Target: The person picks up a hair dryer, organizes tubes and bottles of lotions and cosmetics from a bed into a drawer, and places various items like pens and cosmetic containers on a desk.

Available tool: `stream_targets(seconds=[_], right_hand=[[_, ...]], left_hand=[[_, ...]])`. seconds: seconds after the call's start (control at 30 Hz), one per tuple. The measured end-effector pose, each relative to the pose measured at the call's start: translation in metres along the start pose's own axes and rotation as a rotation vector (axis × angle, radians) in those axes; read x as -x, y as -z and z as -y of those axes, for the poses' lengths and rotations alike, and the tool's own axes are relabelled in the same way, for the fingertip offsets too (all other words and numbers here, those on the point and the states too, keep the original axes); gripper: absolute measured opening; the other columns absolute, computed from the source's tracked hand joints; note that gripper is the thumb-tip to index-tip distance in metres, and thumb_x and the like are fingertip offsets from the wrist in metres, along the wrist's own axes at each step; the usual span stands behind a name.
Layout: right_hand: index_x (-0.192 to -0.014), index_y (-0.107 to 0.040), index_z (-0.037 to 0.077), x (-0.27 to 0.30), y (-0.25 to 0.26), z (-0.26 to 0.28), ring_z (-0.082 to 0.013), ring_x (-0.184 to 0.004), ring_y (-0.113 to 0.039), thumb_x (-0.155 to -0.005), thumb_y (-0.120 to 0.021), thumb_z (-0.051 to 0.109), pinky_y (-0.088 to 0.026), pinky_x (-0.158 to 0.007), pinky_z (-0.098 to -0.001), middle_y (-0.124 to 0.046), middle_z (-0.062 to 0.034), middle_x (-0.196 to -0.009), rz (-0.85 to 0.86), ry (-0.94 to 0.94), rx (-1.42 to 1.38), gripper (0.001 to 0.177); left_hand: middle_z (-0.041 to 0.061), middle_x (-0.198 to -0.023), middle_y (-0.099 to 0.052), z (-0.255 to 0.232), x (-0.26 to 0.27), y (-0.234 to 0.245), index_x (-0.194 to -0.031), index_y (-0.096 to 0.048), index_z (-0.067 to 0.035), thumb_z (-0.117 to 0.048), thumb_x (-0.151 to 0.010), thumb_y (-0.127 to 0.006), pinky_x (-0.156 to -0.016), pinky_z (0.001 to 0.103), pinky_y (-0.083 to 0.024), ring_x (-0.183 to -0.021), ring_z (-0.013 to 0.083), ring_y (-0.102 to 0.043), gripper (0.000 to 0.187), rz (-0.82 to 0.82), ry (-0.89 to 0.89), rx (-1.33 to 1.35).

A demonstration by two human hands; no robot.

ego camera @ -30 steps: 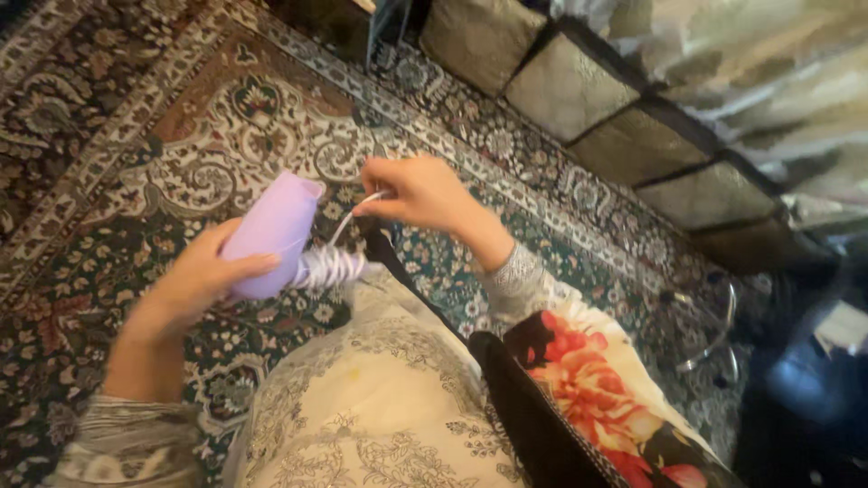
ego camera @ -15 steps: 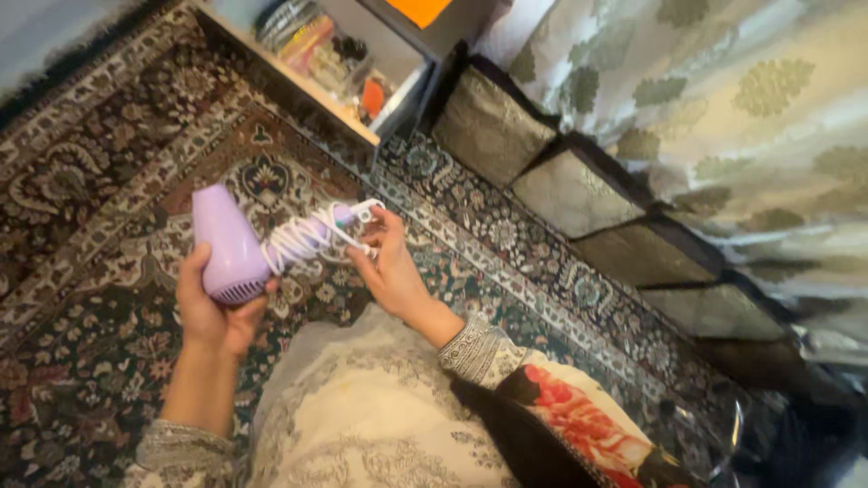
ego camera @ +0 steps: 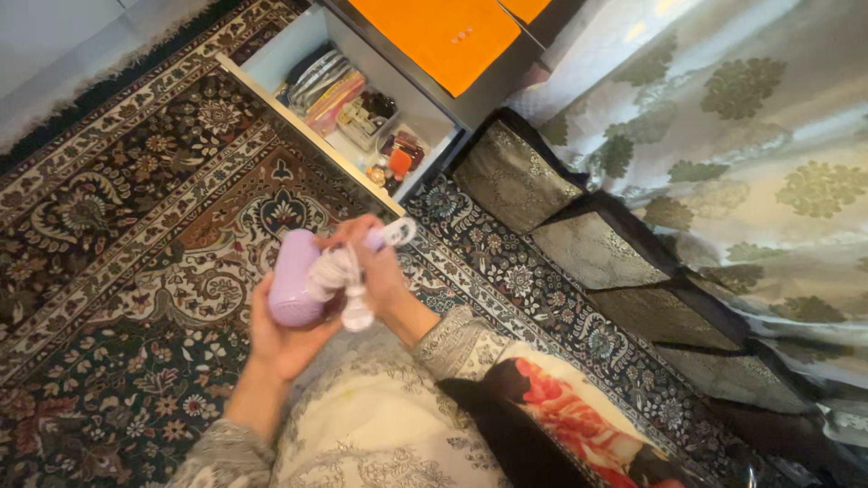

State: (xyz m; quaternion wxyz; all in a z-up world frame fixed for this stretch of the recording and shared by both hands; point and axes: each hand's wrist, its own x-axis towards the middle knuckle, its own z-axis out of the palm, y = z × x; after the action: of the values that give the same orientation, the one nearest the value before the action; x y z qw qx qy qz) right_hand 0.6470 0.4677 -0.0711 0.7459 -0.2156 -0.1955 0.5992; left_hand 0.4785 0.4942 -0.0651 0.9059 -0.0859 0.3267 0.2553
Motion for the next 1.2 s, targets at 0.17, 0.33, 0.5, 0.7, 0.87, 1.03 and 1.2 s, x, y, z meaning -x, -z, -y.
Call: stream_targets(seconds=[0.17,0.33,0.5,0.7,0.87,1.03,1.2], right_hand=[[-0.078,-0.047,0.016,-0.078,0.045,0.006,-0.0161,-0.06,-0.048,-0.102,-0.066,0.024,-0.051,-0.069,-0.0384,-0.047,-0.0007,-0.064,-0.591,0.125,-0.275,0.032],[-0.076,-0.045,0.013,-0.128,0.028,0.014,-0.0187,-0.062,-0.051,-0.099,-0.063,0.026,-0.051,-0.072,-0.0416,-0.049,-0.0031,-0.065,-0.597,0.169,-0.1,0.032],[-0.078,-0.046,0.014,-0.172,0.017,0.015,-0.0186,-0.06,-0.053,-0.096,-0.061,0.026,-0.053,-0.073,-0.0416,-0.049,-0.0033,-0.062,-0.785,0.325,-0.101,0.026],[-0.089,-0.048,0.012,-0.187,0.009,0.0,-0.0201,-0.078,-0.06,-0.1,-0.058,0.048,-0.052,-0.08,-0.0405,-0.057,-0.0067,-0.079,-0.851,0.243,-0.026,0.039],[-0.097,-0.044,0.015,-0.187,0.003,0.001,-0.0209,-0.09,-0.062,-0.102,-0.046,0.063,-0.055,-0.086,-0.0399,-0.06,-0.0049,-0.094,-0.76,0.025,-0.133,0.048],[-0.109,-0.05,0.014,-0.169,0.0,-0.012,-0.0226,-0.097,-0.064,-0.103,-0.038,0.064,-0.054,-0.085,-0.0368,-0.064,-0.0088,-0.111,-0.67,-0.215,-0.032,0.052],[-0.119,-0.05,0.01,-0.16,0.043,-0.052,-0.0223,-0.108,-0.063,-0.108,-0.039,0.053,-0.053,-0.096,-0.0386,-0.058,-0.0102,-0.121,-0.558,-0.145,0.154,0.045]], left_hand=[[0.021,-0.152,-0.046,-0.019,-0.035,-0.043,-0.151,-0.037,-0.008,-0.067,-0.086,-0.055,-0.109,0.081,-0.026,-0.142,0.0456,-0.039,0.09,0.12,0.011,-0.07],[0.024,-0.155,-0.038,-0.049,-0.071,-0.052,-0.152,-0.034,-0.005,-0.069,-0.086,-0.065,-0.108,0.08,-0.024,-0.142,0.0496,-0.033,0.097,0.43,0.191,0.185],[0.011,-0.164,-0.028,-0.06,-0.107,-0.054,-0.159,-0.02,-0.012,-0.008,-0.082,-0.077,-0.125,0.049,-0.026,-0.154,0.0267,-0.027,0.096,0.454,-0.199,-0.376],[0.013,-0.167,-0.027,-0.069,-0.13,-0.086,-0.16,-0.016,-0.009,0.002,-0.081,-0.069,-0.126,0.046,-0.026,-0.156,0.0286,-0.026,0.096,0.369,-0.266,-0.412],[0.012,-0.164,-0.031,-0.08,-0.136,-0.091,-0.161,-0.015,-0.011,0.002,-0.079,-0.07,-0.128,0.045,-0.025,-0.156,0.03,-0.027,0.1,0.36,-0.394,-0.476],[0.013,-0.159,-0.039,-0.095,-0.145,-0.075,-0.162,-0.016,-0.01,0.001,-0.079,-0.072,-0.128,0.045,-0.029,-0.152,0.0311,-0.034,0.1,0.3,-0.464,-0.467],[0.011,-0.14,-0.051,-0.097,-0.155,-0.066,-0.145,-0.034,-0.011,0.01,-0.086,-0.07,-0.112,0.04,-0.048,-0.131,0.0241,-0.054,0.072,0.065,-0.497,-0.362]])
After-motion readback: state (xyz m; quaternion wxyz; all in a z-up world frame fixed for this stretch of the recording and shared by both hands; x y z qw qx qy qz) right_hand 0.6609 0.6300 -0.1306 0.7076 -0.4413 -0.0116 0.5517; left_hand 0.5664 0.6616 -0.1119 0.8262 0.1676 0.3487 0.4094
